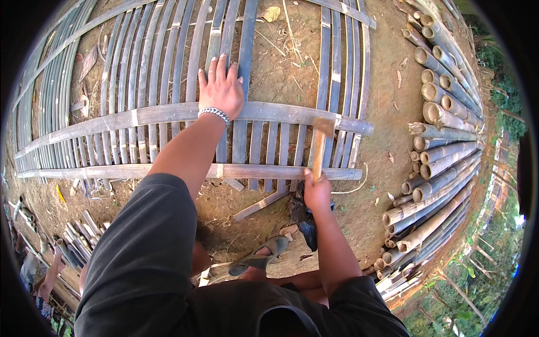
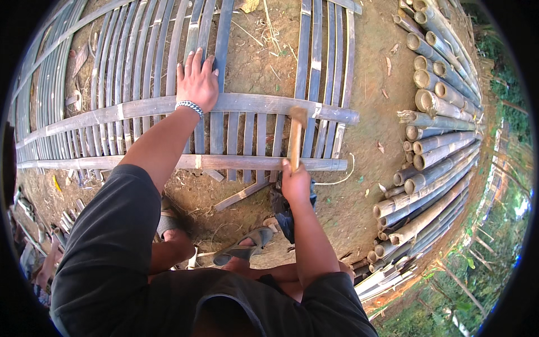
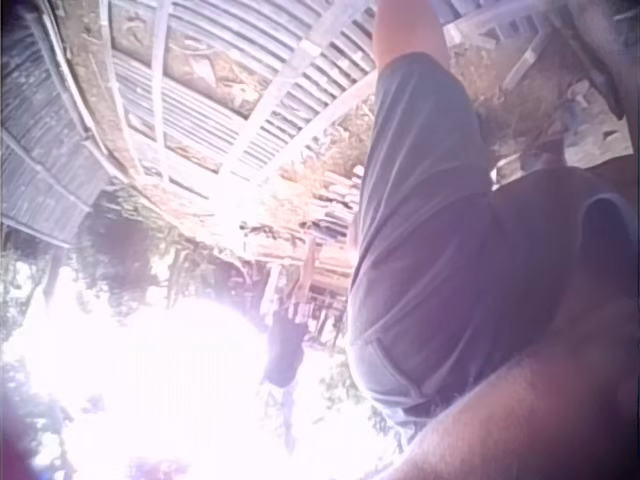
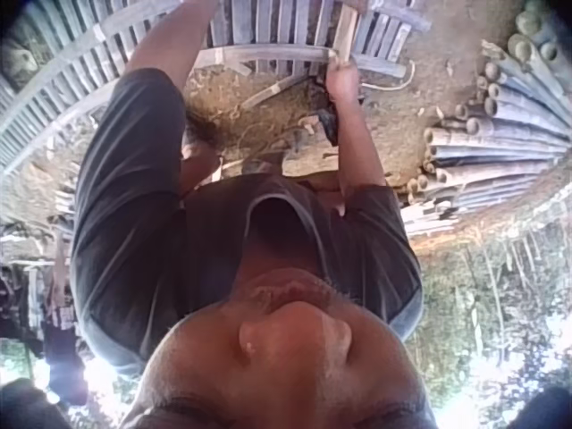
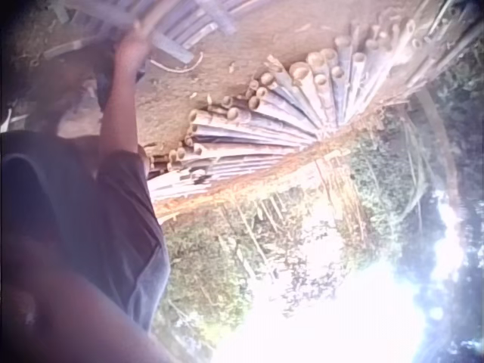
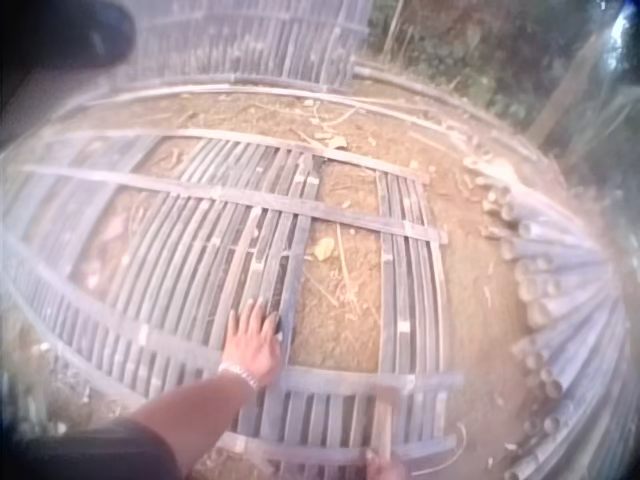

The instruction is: The person builds a bamboo fence by positioning bamboo strips onto a horizontal frame, inserting nails by hand into the pre-drilled holes, and hammering them into place.

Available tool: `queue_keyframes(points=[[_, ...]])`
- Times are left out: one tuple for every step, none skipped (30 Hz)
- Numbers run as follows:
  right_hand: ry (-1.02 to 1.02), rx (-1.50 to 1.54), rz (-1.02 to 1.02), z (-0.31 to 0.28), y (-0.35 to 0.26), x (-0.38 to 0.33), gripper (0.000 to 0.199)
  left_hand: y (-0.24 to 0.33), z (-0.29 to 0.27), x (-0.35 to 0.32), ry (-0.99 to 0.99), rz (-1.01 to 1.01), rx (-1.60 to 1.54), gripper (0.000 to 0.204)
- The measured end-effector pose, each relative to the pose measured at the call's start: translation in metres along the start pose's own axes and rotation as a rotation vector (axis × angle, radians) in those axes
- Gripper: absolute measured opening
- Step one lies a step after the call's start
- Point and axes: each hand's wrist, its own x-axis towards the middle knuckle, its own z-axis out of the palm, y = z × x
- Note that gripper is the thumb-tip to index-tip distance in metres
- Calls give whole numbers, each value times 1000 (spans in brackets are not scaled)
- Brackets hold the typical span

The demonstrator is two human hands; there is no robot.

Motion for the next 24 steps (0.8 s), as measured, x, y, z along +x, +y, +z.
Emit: queue_keyframes(points=[[-102,-121,80,-4,-20,2,37,-8,0,-1,-5,-9,14,48],[-103,-41,130,-12,-34,1,40,-12,-2,-1,0,-15,24,48],[-44,44,70,-14,-19,-1,41,-7,-4,-1,-2,-8,18,48],[17,128,8,-14,-1,-1,43,-2,-3,-1,-2,-1,11,48],[77,212,-55,-13,16,-2,45,3,-1,-1,2,5,1,48],[103,236,-36,-10,7,-5,48,1,-1,3,13,8,1,48],[17,76,-17,-10,1,-2,48,1,-2,5,25,10,1,48],[-69,-84,1,-10,-4,2,48,1,-1,5,23,12,4,48],[-155,-247,24,-13,-10,4,48,3,2,1,16,15,4,48],[-189,-190,38,-20,-33,4,48,-1,2,0,14,9,16,48],[-176,-157,10,-21,-48,4,46,-6,0,1,22,5,23,48],[-158,-137,-5,-25,-57,-1,44,-5,1,-1,19,6,15,48],[-141,-110,-27,-26,-66,-2,42,-7,0,-1,23,5,14,48],[-112,72,-131,-26,-73,-5,41,-8,-1,0,29,6,8,48],[-82,253,-227,-27,-76,-11,39,-5,0,1,30,11,0,48],[-52,435,-322,-25,-79,-15,37,-4,0,1,30,16,-6,48],[-39,612,-434,-12,-81,-16,36,-3,-1,0,26,17,-8,48],[-21,787,-548,4,-85,-13,36,-1,-2,2,26,20,-13,48],[-20,475,-632,2,-83,-12,38,0,-3,2,26,24,-19,48],[1,174,-726,1,-80,-12,41,-1,0,1,28,23,-30,48],[-152,2,-540,4,-83,-8,42,-1,0,2,32,26,-31,48],[-299,-169,-347,10,-87,-1,44,0,1,1,37,31,-33,48],[-440,-338,-148,12,-89,3,45,2,2,2,41,36,-36,47],[-447,-277,-134,12,-96,5,47,-3,0,4,45,29,-32,47]])
